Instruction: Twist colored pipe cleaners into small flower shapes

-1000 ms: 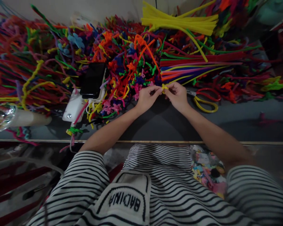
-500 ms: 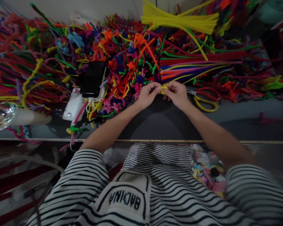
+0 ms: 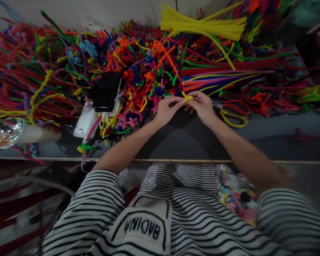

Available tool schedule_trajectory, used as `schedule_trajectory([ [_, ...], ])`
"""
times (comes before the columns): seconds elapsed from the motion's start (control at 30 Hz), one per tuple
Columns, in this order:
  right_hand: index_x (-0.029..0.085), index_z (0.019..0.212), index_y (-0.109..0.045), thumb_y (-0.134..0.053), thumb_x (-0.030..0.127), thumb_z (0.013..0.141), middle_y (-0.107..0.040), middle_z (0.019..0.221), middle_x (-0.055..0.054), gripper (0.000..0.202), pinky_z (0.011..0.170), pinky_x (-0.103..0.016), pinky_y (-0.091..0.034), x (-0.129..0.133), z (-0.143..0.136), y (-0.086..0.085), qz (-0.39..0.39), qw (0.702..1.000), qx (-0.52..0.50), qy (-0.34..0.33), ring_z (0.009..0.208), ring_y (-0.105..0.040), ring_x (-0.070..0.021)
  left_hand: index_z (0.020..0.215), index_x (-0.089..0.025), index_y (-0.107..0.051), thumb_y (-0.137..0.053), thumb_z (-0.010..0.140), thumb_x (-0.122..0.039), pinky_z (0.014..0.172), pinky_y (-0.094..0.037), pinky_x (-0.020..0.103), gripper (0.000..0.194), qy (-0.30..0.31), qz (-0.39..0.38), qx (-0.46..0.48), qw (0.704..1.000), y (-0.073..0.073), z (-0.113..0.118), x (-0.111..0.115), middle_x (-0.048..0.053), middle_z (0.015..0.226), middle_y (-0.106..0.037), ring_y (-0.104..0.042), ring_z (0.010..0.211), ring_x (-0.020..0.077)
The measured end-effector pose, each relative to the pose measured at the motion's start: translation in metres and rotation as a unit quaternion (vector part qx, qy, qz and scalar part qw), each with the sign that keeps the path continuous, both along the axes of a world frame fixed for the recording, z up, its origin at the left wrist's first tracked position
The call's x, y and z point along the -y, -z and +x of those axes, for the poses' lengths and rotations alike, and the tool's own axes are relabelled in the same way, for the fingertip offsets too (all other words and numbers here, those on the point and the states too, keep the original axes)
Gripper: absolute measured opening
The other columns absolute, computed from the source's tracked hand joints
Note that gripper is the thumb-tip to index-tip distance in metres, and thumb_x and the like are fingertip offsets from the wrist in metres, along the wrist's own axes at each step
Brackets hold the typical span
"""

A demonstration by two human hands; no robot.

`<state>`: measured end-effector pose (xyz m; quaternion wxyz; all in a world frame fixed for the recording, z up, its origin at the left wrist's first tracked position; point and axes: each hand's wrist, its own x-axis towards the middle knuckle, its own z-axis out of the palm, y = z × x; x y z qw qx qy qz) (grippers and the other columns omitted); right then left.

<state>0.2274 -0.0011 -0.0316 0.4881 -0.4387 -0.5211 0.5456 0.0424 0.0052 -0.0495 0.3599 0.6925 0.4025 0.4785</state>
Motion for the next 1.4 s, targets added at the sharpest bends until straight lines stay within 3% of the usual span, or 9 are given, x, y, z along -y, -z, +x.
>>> schedule_trajectory([
  [0.1, 0.022, 0.086, -0.067, -0.091, 0.061, 0.067, -0.067, 0.069, 0.003, 0.050, 0.043, -0.019, -0.043, 0.002, -0.002, 0.002, 0.024, 0.999, 0.030, 0.024, 0.055, -0.062, -0.0102, 0.110, -0.026, -0.081, -0.075, 0.094, -0.057, 0.083, -0.056, 0.032, 0.036, -0.041, 0.040, -0.032, 0.998, -0.006, -0.002, 0.004, 0.004, 0.100, -0.082, -0.071, 0.093, 0.0172],
  [0.27, 0.022, 0.086, -0.073, -0.090, 0.063, 0.069, -0.070, 0.070, 0.000, 0.047, 0.044, -0.021, -0.044, 0.007, -0.005, 0.005, 0.050, 0.996, 0.065, 0.038, 0.058, -0.062, -0.0114, 0.095, -0.024, -0.082, -0.076, 0.093, -0.056, 0.094, -0.054, 0.037, 0.033, -0.056, 0.107, -0.091, 0.989, -0.014, -0.002, 0.011, 0.003, 0.093, -0.083, -0.072, 0.095, 0.0183],
  [0.5, 0.024, 0.089, -0.072, -0.086, 0.061, 0.075, -0.072, 0.077, 0.000, 0.042, 0.057, -0.028, -0.052, 0.006, -0.004, 0.009, 0.098, 0.991, 0.071, 0.062, 0.063, -0.063, -0.0132, 0.098, -0.025, -0.084, -0.075, 0.095, -0.053, 0.090, -0.054, 0.037, 0.030, -0.086, 0.162, -0.111, 0.977, -0.007, -0.002, 0.011, 0.004, 0.096, -0.084, -0.073, 0.094, 0.0186],
  [0.67, 0.023, 0.092, -0.073, -0.080, 0.057, 0.082, -0.077, 0.083, -0.002, 0.036, 0.067, -0.032, -0.055, 0.009, -0.005, 0.011, 0.127, 0.985, 0.091, 0.078, 0.069, -0.068, -0.0152, 0.093, -0.024, -0.083, -0.072, 0.098, -0.051, 0.084, -0.054, 0.036, 0.029, -0.106, 0.214, -0.111, 0.965, -0.004, 0.000, 0.009, 0.004, 0.087, -0.082, -0.071, 0.088, 0.0179],
  [0.87, 0.023, 0.095, -0.076, -0.076, 0.050, 0.085, -0.080, 0.088, -0.003, 0.029, 0.068, -0.033, -0.054, 0.016, -0.010, 0.009, 0.157, 0.976, 0.112, 0.104, 0.072, -0.070, -0.0164, 0.083, -0.021, -0.076, -0.069, 0.101, -0.046, 0.080, -0.052, 0.033, 0.031, -0.123, 0.288, -0.099, 0.944, -0.007, 0.002, 0.011, 0.003, 0.079, -0.077, -0.068, 0.082, 0.0166],
  [1.07, 0.022, 0.086, -0.073, -0.085, 0.065, 0.075, -0.076, 0.080, -0.002, 0.046, 0.057, -0.028, -0.053, 0.017, -0.014, 0.004, 0.108, 0.989, 0.045, 0.088, 0.061, -0.066, -0.0122, 0.084, -0.020, -0.071, -0.061, 0.105, -0.046, 0.079, -0.052, 0.032, 0.035, -0.047, 0.243, -0.066, 0.967, -0.009, 0.001, 0.006, 0.004, 0.081, -0.075, -0.067, 0.079, 0.0150],
  [1.23, 0.022, 0.089, -0.073, -0.092, 0.069, 0.065, -0.072, 0.069, 0.002, 0.056, 0.043, -0.021, -0.046, 0.017, -0.012, -0.004, 0.068, 0.997, -0.021, 0.009, 0.052, -0.063, -0.0098, 0.082, -0.018, -0.069, -0.064, 0.102, -0.053, 0.061, -0.046, 0.026, 0.041, 0.037, 0.089, 0.054, 0.994, -0.021, 0.002, 0.019, 0.002, 0.073, -0.069, -0.060, 0.066, 0.0105],
  [1.4, 0.021, 0.089, -0.075, -0.096, 0.065, 0.062, -0.071, 0.067, 0.003, 0.055, 0.042, -0.020, -0.046, 0.011, -0.006, -0.006, 0.046, 0.997, -0.054, -0.031, 0.051, -0.062, -0.0088, 0.085, -0.019, -0.073, -0.072, 0.094, -0.063, 0.060, -0.045, 0.026, 0.045, 0.066, -0.013, 0.117, 0.991, -0.021, 0.002, 0.019, 0.001, 0.071, -0.066, -0.057, 0.063, 0.0098],
])
